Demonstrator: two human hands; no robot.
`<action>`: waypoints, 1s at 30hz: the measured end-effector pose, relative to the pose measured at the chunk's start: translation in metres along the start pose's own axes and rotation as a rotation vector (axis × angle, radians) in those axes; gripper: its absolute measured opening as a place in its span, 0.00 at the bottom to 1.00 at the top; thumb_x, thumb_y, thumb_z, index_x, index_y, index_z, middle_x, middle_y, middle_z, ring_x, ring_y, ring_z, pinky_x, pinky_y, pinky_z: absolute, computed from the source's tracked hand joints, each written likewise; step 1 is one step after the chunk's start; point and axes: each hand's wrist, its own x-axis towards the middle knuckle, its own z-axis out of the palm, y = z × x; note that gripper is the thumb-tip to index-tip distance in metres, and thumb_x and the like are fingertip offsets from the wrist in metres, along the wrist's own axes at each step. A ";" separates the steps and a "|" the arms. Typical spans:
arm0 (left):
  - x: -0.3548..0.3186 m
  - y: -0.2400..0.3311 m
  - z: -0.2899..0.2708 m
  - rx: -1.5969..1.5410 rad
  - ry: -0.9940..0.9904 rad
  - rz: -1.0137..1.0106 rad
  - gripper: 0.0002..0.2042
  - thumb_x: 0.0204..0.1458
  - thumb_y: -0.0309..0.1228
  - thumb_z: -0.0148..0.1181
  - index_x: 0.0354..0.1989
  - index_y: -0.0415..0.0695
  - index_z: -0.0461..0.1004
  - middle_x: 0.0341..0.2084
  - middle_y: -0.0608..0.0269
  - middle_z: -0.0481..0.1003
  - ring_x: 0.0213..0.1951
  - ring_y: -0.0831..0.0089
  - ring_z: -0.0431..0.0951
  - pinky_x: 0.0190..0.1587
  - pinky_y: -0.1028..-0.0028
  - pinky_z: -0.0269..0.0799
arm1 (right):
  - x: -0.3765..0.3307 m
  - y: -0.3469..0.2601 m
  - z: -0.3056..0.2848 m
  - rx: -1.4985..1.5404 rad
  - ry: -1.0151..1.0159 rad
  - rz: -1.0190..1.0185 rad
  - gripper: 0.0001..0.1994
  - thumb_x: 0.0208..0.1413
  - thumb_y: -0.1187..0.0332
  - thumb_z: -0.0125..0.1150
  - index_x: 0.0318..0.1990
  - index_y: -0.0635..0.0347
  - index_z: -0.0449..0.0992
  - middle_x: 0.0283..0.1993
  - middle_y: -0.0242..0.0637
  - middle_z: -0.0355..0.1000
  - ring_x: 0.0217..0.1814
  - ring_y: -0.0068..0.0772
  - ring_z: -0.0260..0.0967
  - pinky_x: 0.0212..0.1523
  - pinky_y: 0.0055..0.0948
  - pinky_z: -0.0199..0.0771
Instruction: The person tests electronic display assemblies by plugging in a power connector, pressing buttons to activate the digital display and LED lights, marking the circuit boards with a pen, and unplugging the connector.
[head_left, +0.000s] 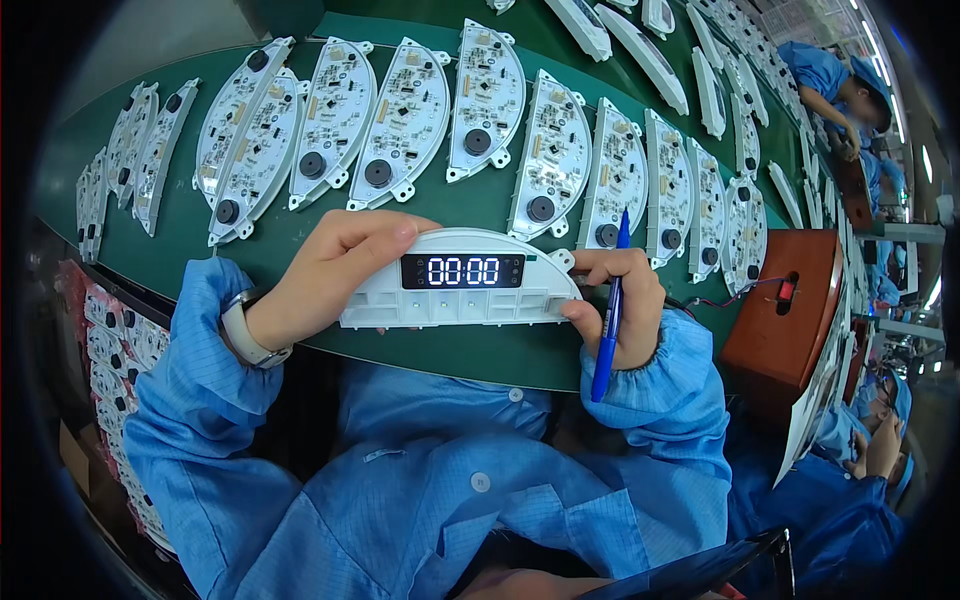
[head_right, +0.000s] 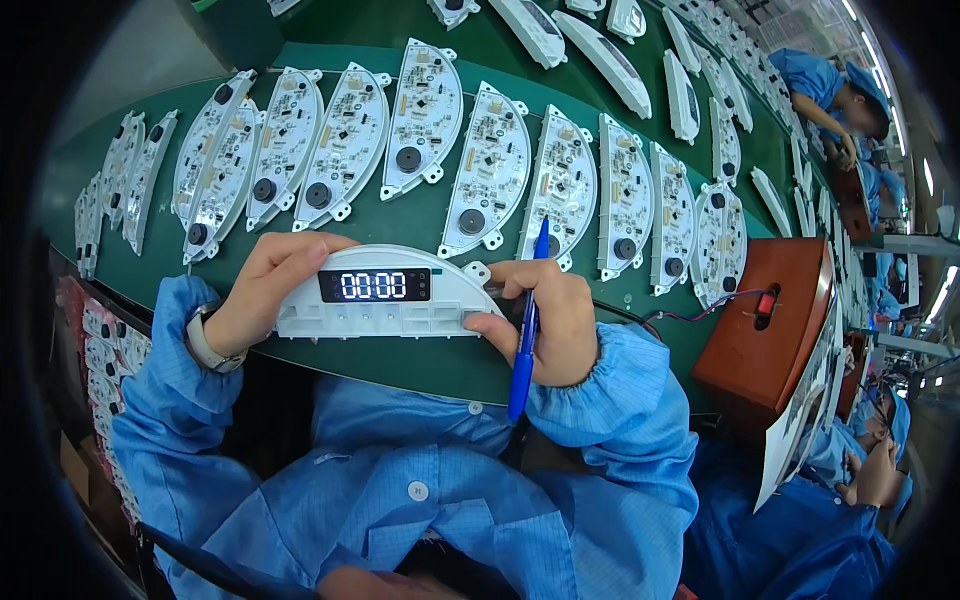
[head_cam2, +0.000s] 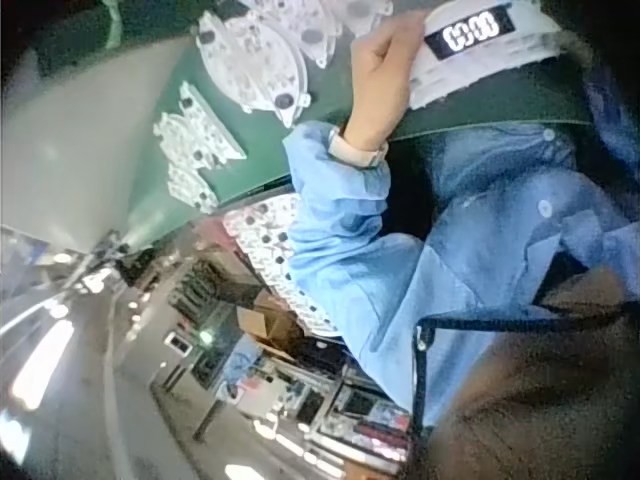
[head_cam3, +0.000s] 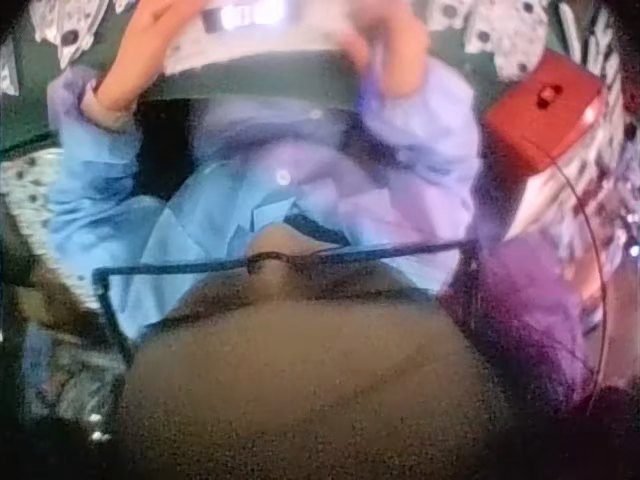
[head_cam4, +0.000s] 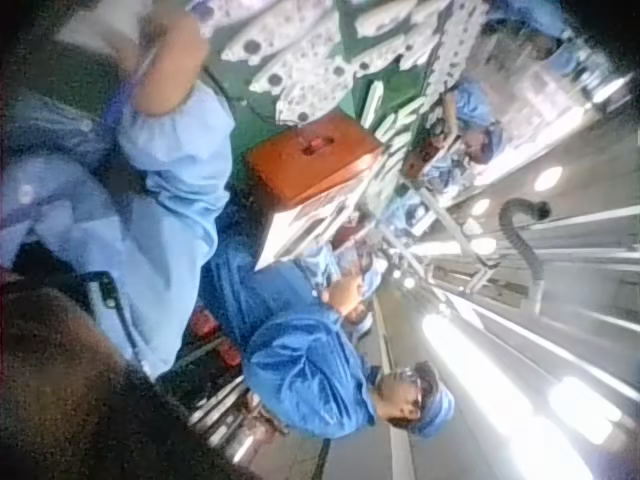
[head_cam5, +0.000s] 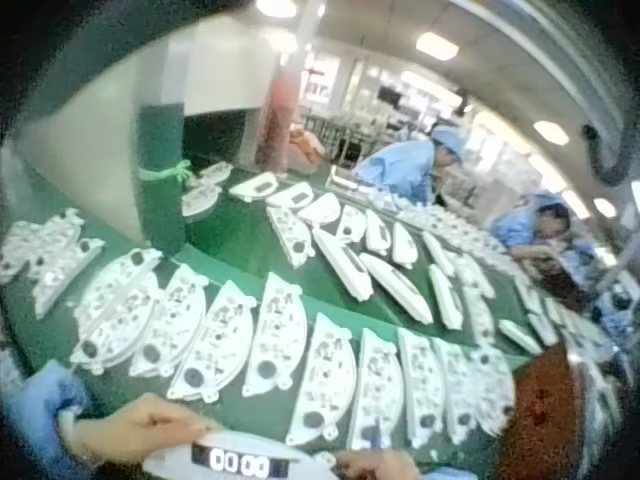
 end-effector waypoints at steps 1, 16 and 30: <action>0.000 0.000 0.000 0.057 0.010 0.052 0.16 0.63 0.34 0.48 0.47 0.34 0.76 0.36 0.59 0.79 0.37 0.79 0.76 0.40 0.78 0.72 | 0.001 0.001 0.001 0.102 0.009 0.012 0.23 0.48 0.59 0.72 0.38 0.62 0.63 0.38 0.48 0.77 0.28 0.35 0.73 0.30 0.28 0.71; 0.001 0.006 0.011 1.154 -0.386 0.537 0.33 0.42 0.39 0.69 0.57 0.37 0.67 0.46 0.53 0.68 0.46 0.59 0.67 0.52 0.64 0.62 | 0.015 -0.001 -0.008 0.128 -0.311 0.037 0.18 0.43 0.76 0.72 0.31 0.60 0.62 0.33 0.44 0.72 0.30 0.41 0.72 0.30 0.28 0.70; -0.004 0.002 0.031 1.143 -0.227 0.440 0.39 0.38 0.38 0.71 0.59 0.32 0.64 0.44 0.53 0.67 0.41 0.57 0.65 0.47 0.63 0.61 | 0.019 -0.001 -0.017 0.199 -0.128 -0.018 0.19 0.43 0.78 0.72 0.29 0.59 0.61 0.28 0.42 0.67 0.28 0.41 0.73 0.25 0.30 0.69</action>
